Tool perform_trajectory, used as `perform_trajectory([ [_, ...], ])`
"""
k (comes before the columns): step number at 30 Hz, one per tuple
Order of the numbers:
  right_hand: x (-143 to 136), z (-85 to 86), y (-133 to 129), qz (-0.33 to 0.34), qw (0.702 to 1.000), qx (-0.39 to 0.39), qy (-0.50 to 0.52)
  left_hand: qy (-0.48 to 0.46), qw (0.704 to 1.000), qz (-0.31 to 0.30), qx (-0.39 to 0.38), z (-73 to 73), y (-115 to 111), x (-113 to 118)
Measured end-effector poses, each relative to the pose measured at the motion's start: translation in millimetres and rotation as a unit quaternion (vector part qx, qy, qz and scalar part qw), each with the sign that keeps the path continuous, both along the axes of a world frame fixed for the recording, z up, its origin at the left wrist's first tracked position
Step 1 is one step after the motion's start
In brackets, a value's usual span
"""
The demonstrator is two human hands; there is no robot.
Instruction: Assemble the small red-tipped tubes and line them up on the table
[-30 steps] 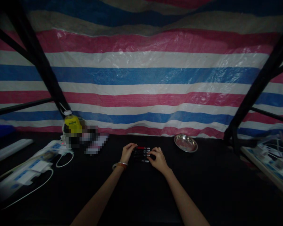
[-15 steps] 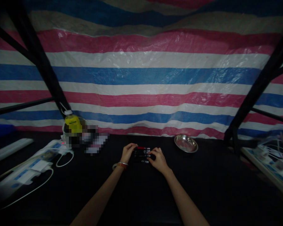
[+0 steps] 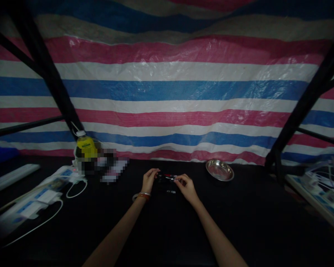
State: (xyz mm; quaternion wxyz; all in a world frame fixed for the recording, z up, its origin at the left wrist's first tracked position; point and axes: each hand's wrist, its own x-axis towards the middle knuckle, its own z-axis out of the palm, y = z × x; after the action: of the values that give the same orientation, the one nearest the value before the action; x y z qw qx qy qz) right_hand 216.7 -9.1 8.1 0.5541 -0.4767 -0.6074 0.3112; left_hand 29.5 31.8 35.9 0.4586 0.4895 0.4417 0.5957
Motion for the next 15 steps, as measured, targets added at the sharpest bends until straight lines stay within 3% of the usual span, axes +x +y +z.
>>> perform_trajectory([
  [3, 1, 1.0, 4, 0.019, 0.973, -0.095, 0.208, -0.006, 1.0, 0.013, 0.003, -0.3, 0, -1],
  [7, 7, 5.0, 7, 0.061, 0.887, -0.178, 0.422, -0.005, 1.0, 0.018, 0.012, -1.9, 1, 0],
  [11, 12, 8.4, 7, 0.113, 0.829, -0.207, 0.508, -0.001, 1.0, 0.023, 0.015, -5.6, 3, -1],
  [15, 13, 9.8, 7, 0.143, 0.796, -0.227, 0.542, 0.014, 0.999, 0.029, 0.027, -9.2, 5, -1],
])
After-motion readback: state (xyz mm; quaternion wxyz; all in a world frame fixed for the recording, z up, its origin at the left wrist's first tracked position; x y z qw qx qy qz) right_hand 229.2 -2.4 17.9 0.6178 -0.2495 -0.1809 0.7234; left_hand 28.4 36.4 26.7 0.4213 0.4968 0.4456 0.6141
